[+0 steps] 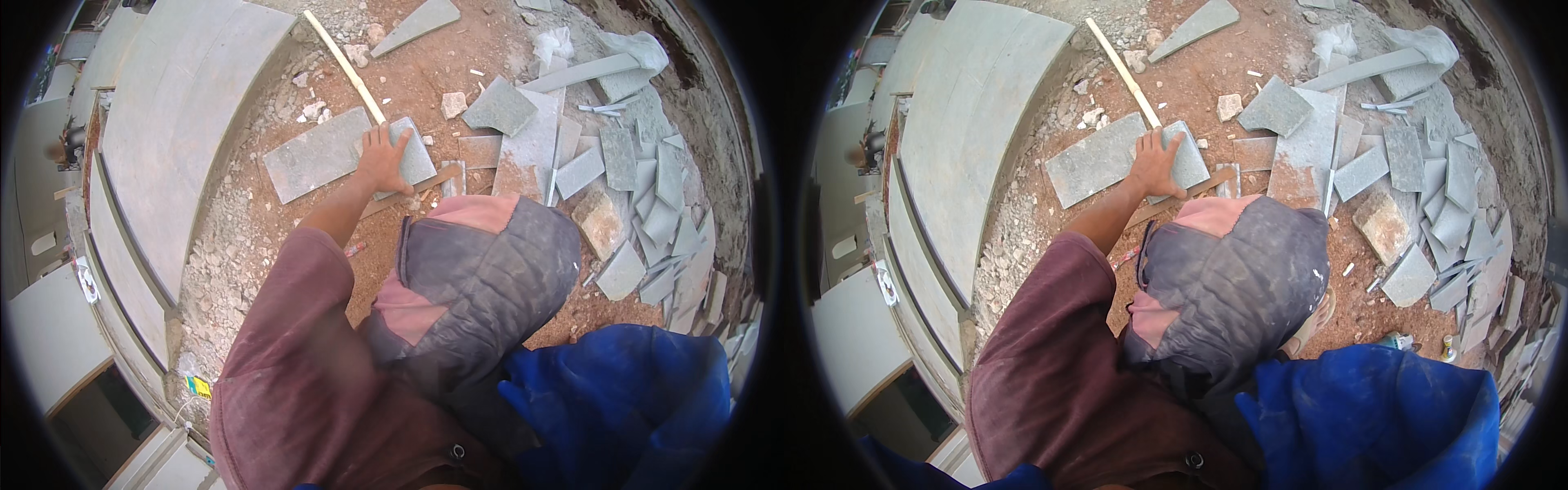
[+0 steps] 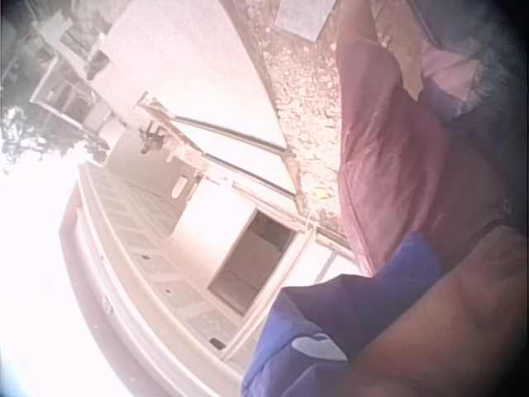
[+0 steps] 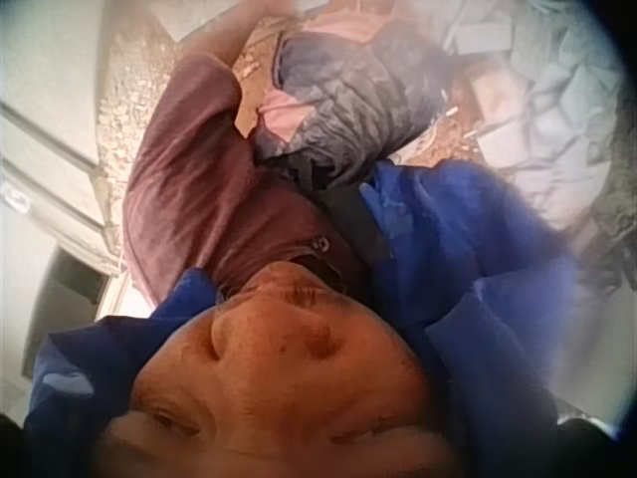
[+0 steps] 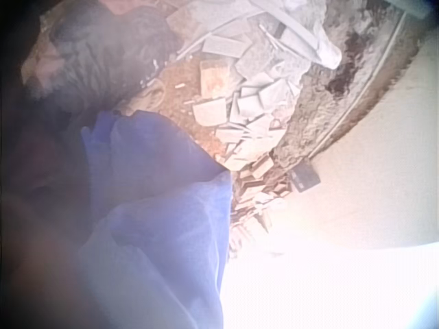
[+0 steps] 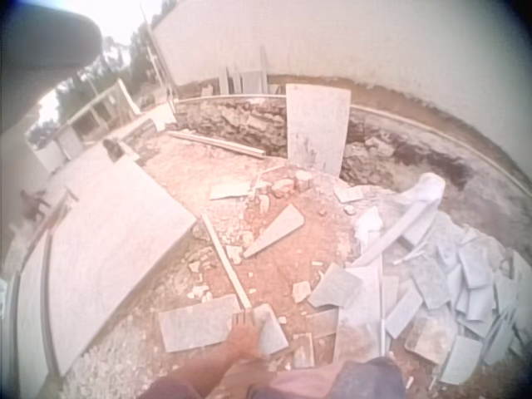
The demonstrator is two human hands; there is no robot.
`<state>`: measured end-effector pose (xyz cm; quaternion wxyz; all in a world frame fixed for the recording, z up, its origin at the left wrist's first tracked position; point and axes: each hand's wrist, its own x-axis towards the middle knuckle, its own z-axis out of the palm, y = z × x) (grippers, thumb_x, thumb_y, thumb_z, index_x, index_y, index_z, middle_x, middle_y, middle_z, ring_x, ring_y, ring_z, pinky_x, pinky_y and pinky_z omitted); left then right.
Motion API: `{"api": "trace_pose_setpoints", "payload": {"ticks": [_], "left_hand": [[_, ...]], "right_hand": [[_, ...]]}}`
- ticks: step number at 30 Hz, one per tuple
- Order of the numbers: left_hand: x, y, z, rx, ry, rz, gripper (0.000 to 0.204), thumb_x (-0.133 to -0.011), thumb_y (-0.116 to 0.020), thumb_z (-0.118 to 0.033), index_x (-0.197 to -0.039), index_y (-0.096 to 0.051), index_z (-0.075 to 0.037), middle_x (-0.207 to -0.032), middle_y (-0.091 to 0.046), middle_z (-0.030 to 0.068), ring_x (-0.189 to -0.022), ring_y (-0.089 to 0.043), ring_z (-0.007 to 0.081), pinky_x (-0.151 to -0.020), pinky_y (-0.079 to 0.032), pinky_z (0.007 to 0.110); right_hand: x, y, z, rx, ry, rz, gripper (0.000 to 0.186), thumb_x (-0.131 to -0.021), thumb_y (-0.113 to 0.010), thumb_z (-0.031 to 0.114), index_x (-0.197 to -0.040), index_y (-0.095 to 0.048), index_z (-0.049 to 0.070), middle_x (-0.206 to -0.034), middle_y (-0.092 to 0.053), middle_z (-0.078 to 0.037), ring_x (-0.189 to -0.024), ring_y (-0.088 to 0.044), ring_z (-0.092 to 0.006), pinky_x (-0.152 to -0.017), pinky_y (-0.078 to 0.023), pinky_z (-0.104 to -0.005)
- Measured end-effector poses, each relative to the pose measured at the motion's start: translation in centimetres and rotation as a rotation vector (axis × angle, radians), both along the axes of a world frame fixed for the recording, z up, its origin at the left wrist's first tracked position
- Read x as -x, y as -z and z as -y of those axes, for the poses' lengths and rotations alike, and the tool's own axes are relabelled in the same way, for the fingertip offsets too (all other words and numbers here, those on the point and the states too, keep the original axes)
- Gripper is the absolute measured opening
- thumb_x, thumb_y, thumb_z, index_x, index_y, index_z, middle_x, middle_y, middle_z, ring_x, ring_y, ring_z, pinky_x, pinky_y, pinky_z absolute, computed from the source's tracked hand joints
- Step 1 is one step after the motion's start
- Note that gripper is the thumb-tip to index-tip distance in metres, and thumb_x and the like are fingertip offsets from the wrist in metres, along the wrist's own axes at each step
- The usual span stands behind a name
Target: The person uses an angle grinder to cut rectangular ceramic tiles on a dirt ground. They hold the tile with one hand and guide the grinder with the other, creating straight cuts. After cutting, the person discards the offcuts and continues with the next tile.
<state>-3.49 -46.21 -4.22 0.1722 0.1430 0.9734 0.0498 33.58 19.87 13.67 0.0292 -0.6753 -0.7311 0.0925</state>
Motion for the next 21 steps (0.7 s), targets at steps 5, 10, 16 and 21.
{"api": "trace_pose_setpoints", "payload": {"ticks": [5,10,16,21], "left_hand": [[-0.5,0.6,0.3,-0.029,0.019,-0.080,0.142,-0.047,-0.100,-0.058,-0.166,-0.035,-0.014,-0.156,-0.036,0.0427,-0.143,-0.039,0.0574,-0.122,-0.030,0.065],[-0.1,-0.3,0.1,-0.051,-0.001,-0.013,0.142,-0.046,-0.099,-0.058,-0.165,-0.037,-0.013,-0.153,-0.038,0.0427,-0.141,-0.041,0.0580,-0.121,-0.031,0.065],[-5.6,-1.4,2.7,-0.065,-0.094,-0.036,0.139,-0.046,-0.099,-0.059,-0.163,-0.039,-0.011,-0.156,-0.039,0.0406,-0.144,-0.039,0.0565,-0.122,-0.028,0.064],[-15.5,-4.9,7.4,0.021,-0.254,0.042,0.140,-0.047,-0.100,-0.055,-0.164,-0.037,-0.010,-0.159,-0.033,0.0399,-0.148,-0.034,0.0568,-0.124,-0.025,0.064]], "right_hand": [[0.4,0.1,-0.2,-0.003,-0.008,-0.003,0.071,-0.077,-0.093,0.048,-0.117,-0.066,-0.004,-0.114,-0.076,-0.028,-0.109,-0.073,-0.0464,-0.098,-0.054,-0.0529],[0.6,0.6,0.2,-0.005,-0.019,-0.010,0.071,-0.077,-0.094,0.048,-0.117,-0.066,-0.003,-0.115,-0.076,-0.028,-0.109,-0.073,-0.0465,-0.098,-0.054,-0.0529],[0.2,1.0,0.6,0.011,-0.027,-0.011,0.071,-0.076,-0.094,0.047,-0.118,-0.065,-0.003,-0.115,-0.075,-0.028,-0.110,-0.073,-0.0466,-0.098,-0.054,-0.0530],[-0.1,2.1,1.3,0.028,-0.019,-0.002,0.071,-0.076,-0.094,0.047,-0.118,-0.065,-0.003,-0.115,-0.075,-0.028,-0.110,-0.073,-0.0467,-0.099,-0.054,-0.0531]]}}
